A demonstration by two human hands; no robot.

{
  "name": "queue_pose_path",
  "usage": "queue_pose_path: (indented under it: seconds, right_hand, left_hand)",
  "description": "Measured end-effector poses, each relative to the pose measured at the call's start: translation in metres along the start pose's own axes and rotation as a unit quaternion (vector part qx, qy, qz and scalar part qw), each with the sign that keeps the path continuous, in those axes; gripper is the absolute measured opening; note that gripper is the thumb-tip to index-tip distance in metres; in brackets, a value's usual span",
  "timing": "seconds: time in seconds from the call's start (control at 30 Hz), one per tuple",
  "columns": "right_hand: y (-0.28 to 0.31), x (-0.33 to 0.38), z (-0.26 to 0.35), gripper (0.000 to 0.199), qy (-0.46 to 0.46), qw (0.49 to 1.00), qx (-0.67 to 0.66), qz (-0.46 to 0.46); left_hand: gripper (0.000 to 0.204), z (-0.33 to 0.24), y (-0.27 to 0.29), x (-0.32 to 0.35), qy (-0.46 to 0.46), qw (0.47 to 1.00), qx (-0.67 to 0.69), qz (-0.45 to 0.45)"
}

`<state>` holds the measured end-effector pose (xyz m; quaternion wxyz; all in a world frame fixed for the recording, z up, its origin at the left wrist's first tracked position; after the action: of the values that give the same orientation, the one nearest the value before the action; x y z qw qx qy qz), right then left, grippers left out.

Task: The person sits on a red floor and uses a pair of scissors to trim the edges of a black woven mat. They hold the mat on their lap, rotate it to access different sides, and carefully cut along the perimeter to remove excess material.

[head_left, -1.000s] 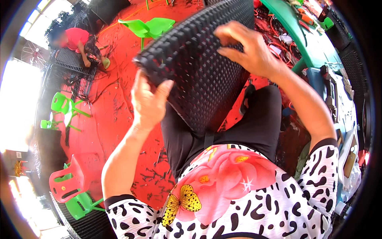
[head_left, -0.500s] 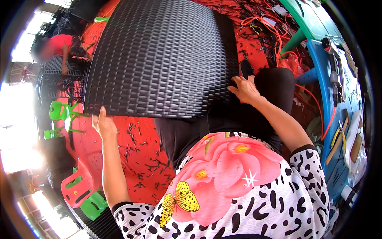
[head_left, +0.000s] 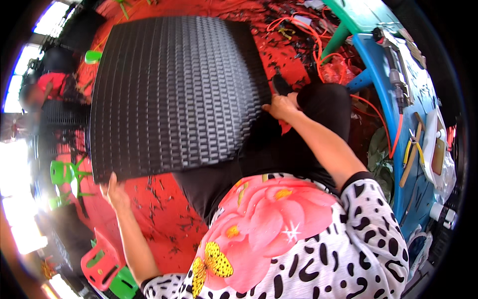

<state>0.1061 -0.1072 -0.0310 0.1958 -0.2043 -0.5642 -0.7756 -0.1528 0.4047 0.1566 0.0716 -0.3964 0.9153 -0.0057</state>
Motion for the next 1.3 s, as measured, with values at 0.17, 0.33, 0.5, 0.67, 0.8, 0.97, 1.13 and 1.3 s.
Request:
queue_pose_path:
  seconds: [0.17, 0.33, 0.5, 0.67, 0.8, 0.97, 1.13, 1.3]
  right_hand:
    - [-0.007, -0.052, -0.012, 0.056, -0.075, 0.993, -0.084, -0.037]
    - [0.006, -0.061, -0.005, 0.058, -0.074, 0.981, -0.162, -0.079]
    - [-0.072, -0.099, -0.069, 0.080, -0.144, 0.889, -0.424, -0.098]
    - [-0.046, -0.112, -0.069, 0.085, -0.159, 0.878, -0.439, -0.106]
    - [-0.040, -0.120, -0.082, 0.080, -0.164, 0.900, -0.392, -0.097]
    - [-0.027, -0.106, -0.110, 0.080, -0.211, 0.910, -0.346, -0.091]
    - [-0.014, -0.110, -0.125, 0.084, -0.232, 0.906, -0.325, -0.137]
    - [0.033, -0.126, -0.105, 0.084, -0.227, 0.924, -0.301, -0.062]
  left_hand:
    - [0.060, -0.061, 0.052, -0.076, -0.054, 0.991, -0.124, -0.011]
    - [0.053, -0.062, 0.014, -0.141, -0.032, 0.776, -0.621, 0.106]
    - [0.046, -0.030, -0.021, -0.126, 0.009, 0.837, -0.536, 0.112]
    - [0.043, -0.057, -0.061, -0.094, -0.076, 0.780, -0.604, 0.145]
    - [0.040, -0.065, -0.057, -0.048, -0.052, 0.795, -0.592, 0.121]
    - [0.029, -0.060, -0.083, 0.013, -0.008, 0.840, -0.533, 0.107]
    - [0.024, -0.029, -0.077, -0.005, 0.040, 0.872, -0.474, 0.114]
    - [0.022, -0.032, -0.101, -0.022, 0.077, 0.904, -0.404, 0.113]
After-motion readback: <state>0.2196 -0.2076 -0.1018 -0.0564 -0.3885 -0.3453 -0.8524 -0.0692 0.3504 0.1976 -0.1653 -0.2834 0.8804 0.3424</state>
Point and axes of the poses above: each hand's wrist, its own x-axis away from the middle knuckle, its own y-axis out of the back of the hand, z = x × y, the point moved 10 cm from there along -x, towards the middle knuckle, and after that the axes turned 5 degrees about -y, right-handed, at the moved point
